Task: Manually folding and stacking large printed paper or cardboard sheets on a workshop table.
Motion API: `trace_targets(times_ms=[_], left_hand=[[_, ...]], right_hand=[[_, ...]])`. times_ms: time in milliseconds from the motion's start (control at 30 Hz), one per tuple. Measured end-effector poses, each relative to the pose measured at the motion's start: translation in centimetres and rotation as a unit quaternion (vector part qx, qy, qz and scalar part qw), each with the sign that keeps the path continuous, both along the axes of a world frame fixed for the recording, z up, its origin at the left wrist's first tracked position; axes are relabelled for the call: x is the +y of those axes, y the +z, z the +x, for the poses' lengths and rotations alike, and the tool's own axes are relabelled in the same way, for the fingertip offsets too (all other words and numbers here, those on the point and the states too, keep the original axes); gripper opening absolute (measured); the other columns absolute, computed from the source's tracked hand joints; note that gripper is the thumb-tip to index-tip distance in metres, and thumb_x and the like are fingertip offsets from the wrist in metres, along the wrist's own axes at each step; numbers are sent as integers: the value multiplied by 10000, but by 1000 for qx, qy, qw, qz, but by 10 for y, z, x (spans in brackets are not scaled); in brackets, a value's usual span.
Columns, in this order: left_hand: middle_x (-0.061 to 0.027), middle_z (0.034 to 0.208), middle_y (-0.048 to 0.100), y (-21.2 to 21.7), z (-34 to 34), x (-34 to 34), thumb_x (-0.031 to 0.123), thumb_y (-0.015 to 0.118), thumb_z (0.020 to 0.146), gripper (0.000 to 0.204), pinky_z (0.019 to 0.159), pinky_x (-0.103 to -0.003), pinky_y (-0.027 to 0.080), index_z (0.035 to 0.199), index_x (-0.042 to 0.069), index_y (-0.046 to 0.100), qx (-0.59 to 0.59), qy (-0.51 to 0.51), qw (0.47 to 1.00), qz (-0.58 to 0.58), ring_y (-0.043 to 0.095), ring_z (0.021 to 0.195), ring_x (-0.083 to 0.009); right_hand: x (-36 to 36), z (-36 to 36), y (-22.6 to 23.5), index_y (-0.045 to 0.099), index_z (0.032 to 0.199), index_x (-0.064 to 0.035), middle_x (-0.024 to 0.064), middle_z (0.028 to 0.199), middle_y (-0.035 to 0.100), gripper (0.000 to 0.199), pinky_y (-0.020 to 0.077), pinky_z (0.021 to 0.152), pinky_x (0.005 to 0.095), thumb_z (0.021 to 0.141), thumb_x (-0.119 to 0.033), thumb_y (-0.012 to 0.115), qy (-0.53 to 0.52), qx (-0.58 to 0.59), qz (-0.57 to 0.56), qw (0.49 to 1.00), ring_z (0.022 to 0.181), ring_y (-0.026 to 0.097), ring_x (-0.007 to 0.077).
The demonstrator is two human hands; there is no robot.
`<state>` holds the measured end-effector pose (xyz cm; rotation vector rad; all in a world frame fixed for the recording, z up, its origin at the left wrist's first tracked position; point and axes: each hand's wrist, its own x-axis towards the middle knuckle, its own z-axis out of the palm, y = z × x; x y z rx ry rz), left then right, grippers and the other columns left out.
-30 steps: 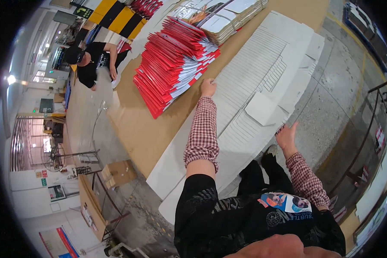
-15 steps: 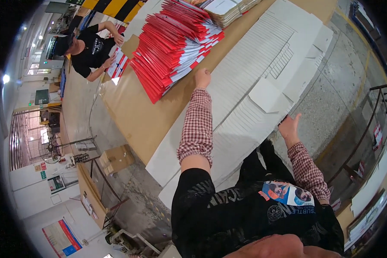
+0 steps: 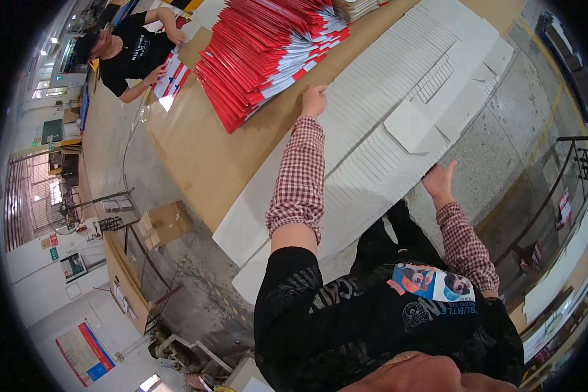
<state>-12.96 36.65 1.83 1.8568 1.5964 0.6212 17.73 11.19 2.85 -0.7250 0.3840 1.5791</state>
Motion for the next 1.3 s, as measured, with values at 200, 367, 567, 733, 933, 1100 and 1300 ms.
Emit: trace_targets(times_ms=[200, 367, 567, 733, 933, 1100, 1300], left_hand=[[-134, 920, 628, -13, 7, 6, 60, 533, 751, 223, 766, -323, 468, 956, 45, 620, 28, 12, 998, 60, 601, 869, -239], [-138, 928, 607, -15, 25, 8, 117, 569, 745, 137, 770, -373, 460, 863, 57, 599, 45, 91, 994, 43, 582, 876, -274], [-154, 1048, 526, -2, 62, 10, 88, 525, 735, 210, 853, -435, 412, 930, 54, 593, -9, 116, 993, 38, 485, 1021, -336], [-174, 1067, 543, -6, 77, 19, 119, 557, 748, 255, 848, -401, 418, 989, 54, 607, 75, 97, 992, 24, 518, 1013, -303], [-158, 1104, 513, 5, 82, -3, 118, 590, 738, 288, 924, -421, 347, 1008, 17, 565, 61, 110, 991, 50, 438, 1075, -341], [-169, 1202, 463, 28, 79, -86, 87, 565, 774, 431, 975, -405, 296, 1193, 46, 473, -24, 274, 933, 233, 390, 1154, -318], [-198, 1278, 351, 54, 132, -267, 74, 552, 787, 448, 994, -428, 251, 1224, 41, 453, 29, 417, 904, 92, 299, 1213, -345]], right_hand=[[9, 2, 2, 149, 1376, -2, 129, 1439, 173, 986, 117, 1071, 415, 752, -764, 190, 38, -48, 20, 998, 1309, 178, 307], [-14, 24, 2, 53, 1388, -14, 134, 1457, 82, 1006, 59, 1063, 481, 742, -772, 202, 57, -182, -129, 973, 1330, 107, 284], [-1, 44, -5, 52, 1388, -22, 137, 1445, 132, 989, 120, 1062, 470, 749, -756, 229, -12, -124, -109, 986, 1319, 157, 301], [35, 39, -4, 221, 1350, 7, 144, 1394, 275, 961, 171, 1059, 448, 756, -749, 231, 58, -157, -77, 983, 1283, 246, 304], [22, 78, 1, 252, 1349, -20, 148, 1394, 271, 958, 148, 1059, 426, 740, -760, 253, 156, -49, -129, 978, 1264, 261, 317], [28, 184, 12, 541, 977, 7, 78, 903, 572, 332, 420, 770, 288, 893, -307, 470, 274, -427, -84, 858, 849, 537, 174], [203, 101, 89, 570, 899, -17, 90, 898, 555, 182, 430, 749, 275, 730, 47, 549, 347, -699, 414, 467, 838, 545, 208]])
